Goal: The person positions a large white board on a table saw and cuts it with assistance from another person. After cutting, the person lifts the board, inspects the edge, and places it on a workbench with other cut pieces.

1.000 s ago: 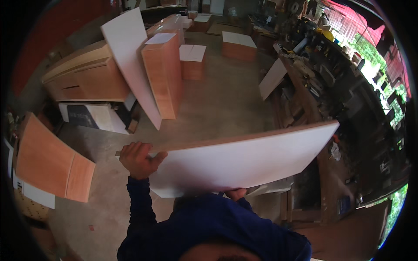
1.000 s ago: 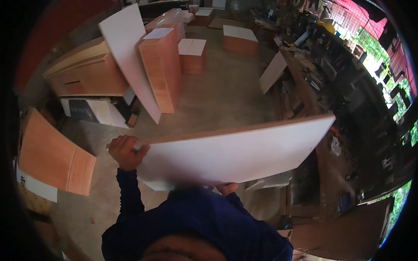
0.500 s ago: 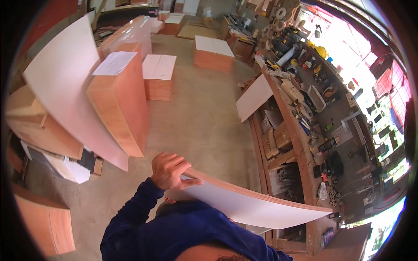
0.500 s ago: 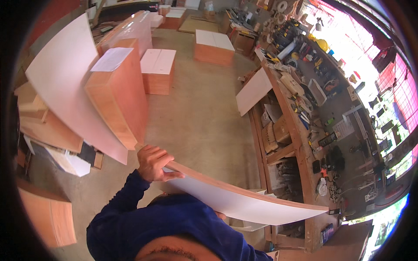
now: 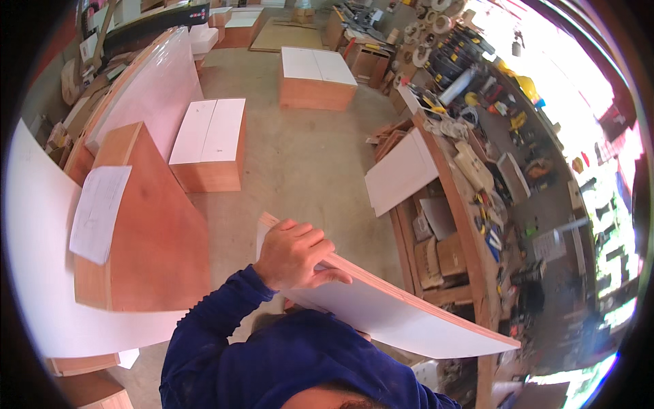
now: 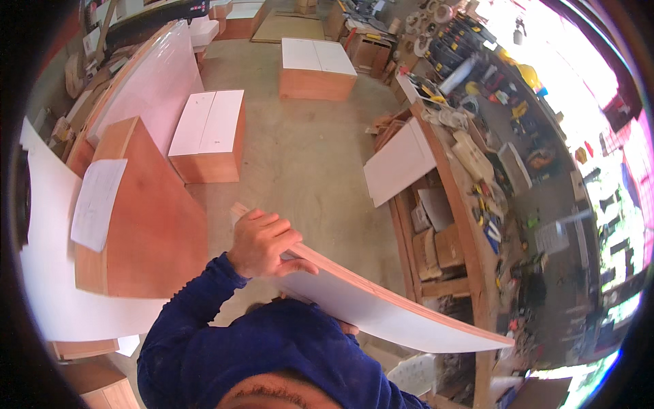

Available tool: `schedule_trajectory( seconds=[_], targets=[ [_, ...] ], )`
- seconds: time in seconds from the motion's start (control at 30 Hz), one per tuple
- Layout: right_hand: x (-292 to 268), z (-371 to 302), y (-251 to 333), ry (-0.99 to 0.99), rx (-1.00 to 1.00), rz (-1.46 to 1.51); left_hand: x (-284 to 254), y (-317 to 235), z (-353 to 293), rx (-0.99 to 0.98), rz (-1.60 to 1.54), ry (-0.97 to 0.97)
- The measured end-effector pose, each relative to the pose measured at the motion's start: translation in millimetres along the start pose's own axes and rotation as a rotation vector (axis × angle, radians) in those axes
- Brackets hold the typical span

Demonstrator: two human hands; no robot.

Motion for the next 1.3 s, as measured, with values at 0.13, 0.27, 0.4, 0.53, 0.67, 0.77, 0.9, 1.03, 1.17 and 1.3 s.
schedule_trajectory(
  seconds=[0.13,0.27,0.4,0.53,0.67,0.77,0.9,1.03,1.17,1.3],
  targets=[
    [-63.5,119.3,76.5,0.038,-0.081,-0.056,31.7,113.2,38.0,-0.129,0.084,0.018],
    [-102.3,251.5,163.6,0.072,-0.161,-0.087,75.4,228.5,60.4,-0.280,0.155,0.035],
    [-126.7,369.1,241.8,0.087,-0.185,-0.100,111.3,356.5,105.5,-0.317,0.166,0.005],
    [-158.3,460.3,307.7,0.112,-0.173,-0.111,134.8,475.7,180.0,-0.278,0.187,0.009],
    [-187.2,547.5,376.0,0.118,-0.153,-0.066,167.2,577.5,255.3,-0.240,0.204,0.075],
    [-194.2,626.0,427.4,0.109,-0.139,-0.024,201.0,661.0,294.1,-0.253,0.199,0.125],
    [-224.9,764.7,486.6,0.084,-0.136,-0.018,256.0,781.3,345.9,-0.261,0.237,0.093],
    [-288.0,905.4,560.0,0.073,-0.155,-0.064,294.0,896.1,409.5,-0.297,0.271,0.087],
    [-341.0,1026.3,655.7,0.107,-0.207,-0.123,309.6,1005.4,453.1,-0.386,0.304,0.059],
    [-364.0,1143.5,759.2,0.162,-0.281,-0.180,331.3,1127.9,467.1,-0.500,0.332,0.046]
  ],
)
Point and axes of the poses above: each hand's wrist, its own z-axis towards the middle knuckle, its own x-axis out of the palm, y = z × x, the point moved 10 cm from there along z, towards the middle knuckle, and after that the axes turned 5 degrees about z, right-handed, at the moved point
